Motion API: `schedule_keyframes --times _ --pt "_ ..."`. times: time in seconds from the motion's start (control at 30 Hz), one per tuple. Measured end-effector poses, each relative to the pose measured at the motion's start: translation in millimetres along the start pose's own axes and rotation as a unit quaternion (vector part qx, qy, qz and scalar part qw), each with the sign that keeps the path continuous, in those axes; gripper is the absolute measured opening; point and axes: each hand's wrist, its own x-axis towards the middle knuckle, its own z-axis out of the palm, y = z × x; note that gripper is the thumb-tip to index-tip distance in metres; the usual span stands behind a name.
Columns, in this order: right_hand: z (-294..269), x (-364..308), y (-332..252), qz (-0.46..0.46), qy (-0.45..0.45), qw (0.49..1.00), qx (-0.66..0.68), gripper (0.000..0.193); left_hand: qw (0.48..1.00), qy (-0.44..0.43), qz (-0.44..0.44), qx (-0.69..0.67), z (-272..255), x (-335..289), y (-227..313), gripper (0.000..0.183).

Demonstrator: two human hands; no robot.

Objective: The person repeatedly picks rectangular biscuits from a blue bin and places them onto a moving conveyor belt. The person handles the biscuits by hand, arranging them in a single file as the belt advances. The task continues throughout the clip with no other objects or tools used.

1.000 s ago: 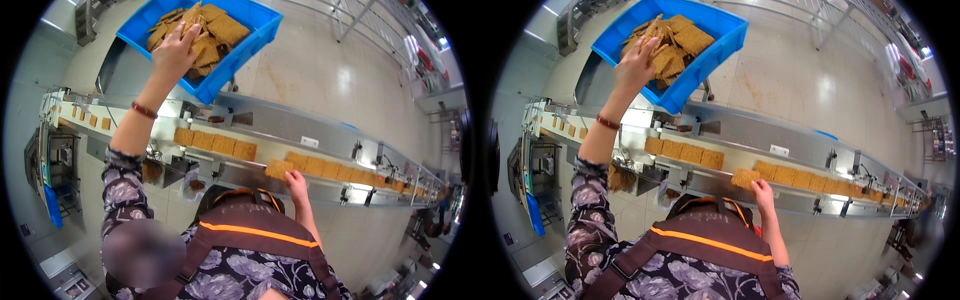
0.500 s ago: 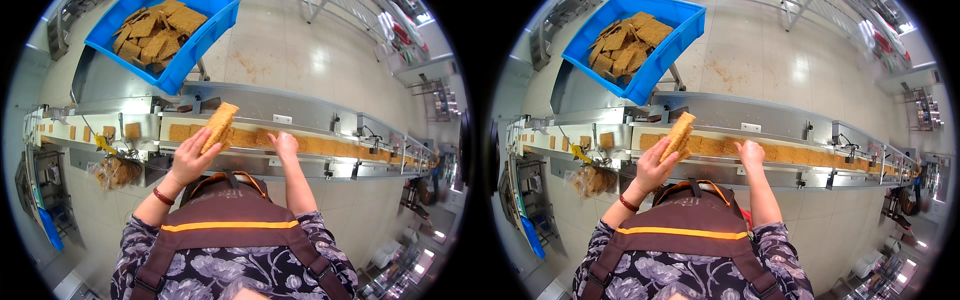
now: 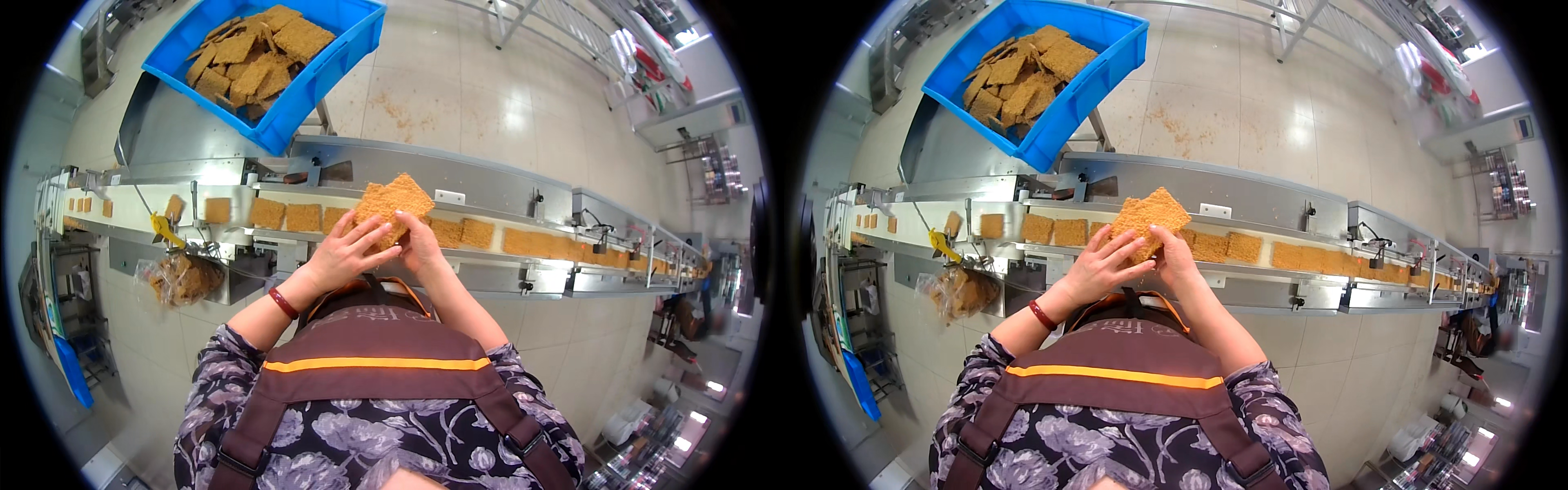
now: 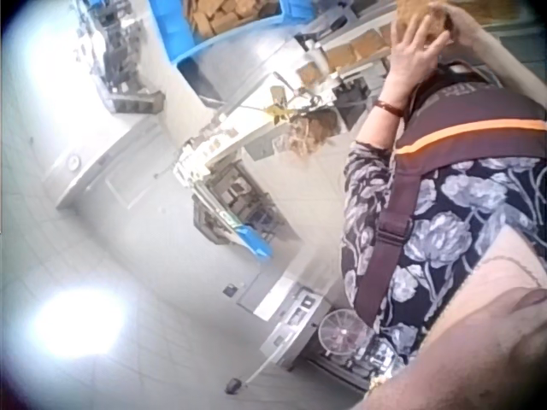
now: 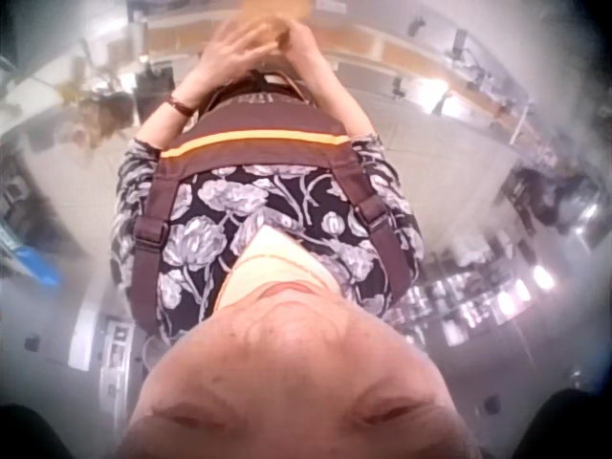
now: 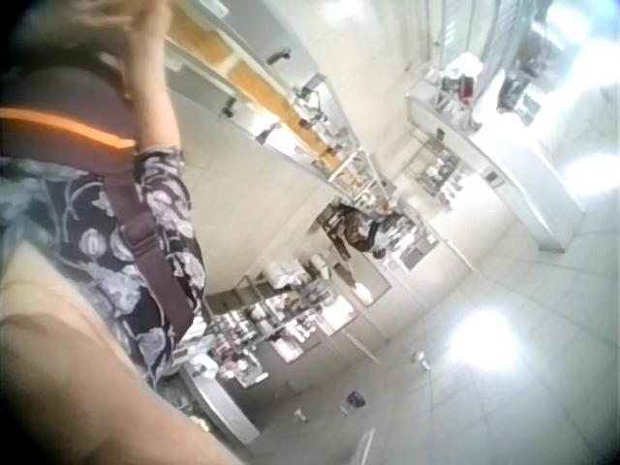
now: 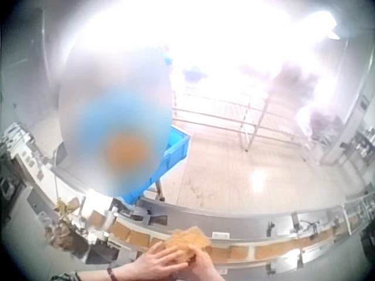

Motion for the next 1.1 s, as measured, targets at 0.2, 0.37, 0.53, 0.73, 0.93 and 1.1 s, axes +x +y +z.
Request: schedule_keyframes --times 0.2,0.37,0.53,0.73,0.93,1.1 --pt "3 -11 -10 -0.044 -0.057 0.997 0.009 0.042 0.681 0.171 -0.471 -0.534 10 -11 10 0.068" --pt "16 -9 8 -0.062 -0.093 0.979 -0.169 0.046 0.205 0.095 -0.426 -0.876 30 -15 -14 0.060" --pt "34 -13 2 -0.192 -0.046 0.905 -0.376 0.045 0.218 0.127 -0.387 -0.887 40 -25 -15 0.054" --pt "18 -10 -9 -0.157 -0.049 0.934 -0.317 0.032 0.189 0.141 -0.427 -0.873 51 -29 -13 0.052" --pt "1 -32 -30 -0.096 -0.008 0.991 -0.093 0.033 0.146 0.156 -0.414 -0.885 53 -37 -14 0.052" --pt "-16 -33 -34 -0.116 0.013 0.990 -0.074 0.031 0.162 0.160 -0.403 -0.886 61 -45 -16 0.050"
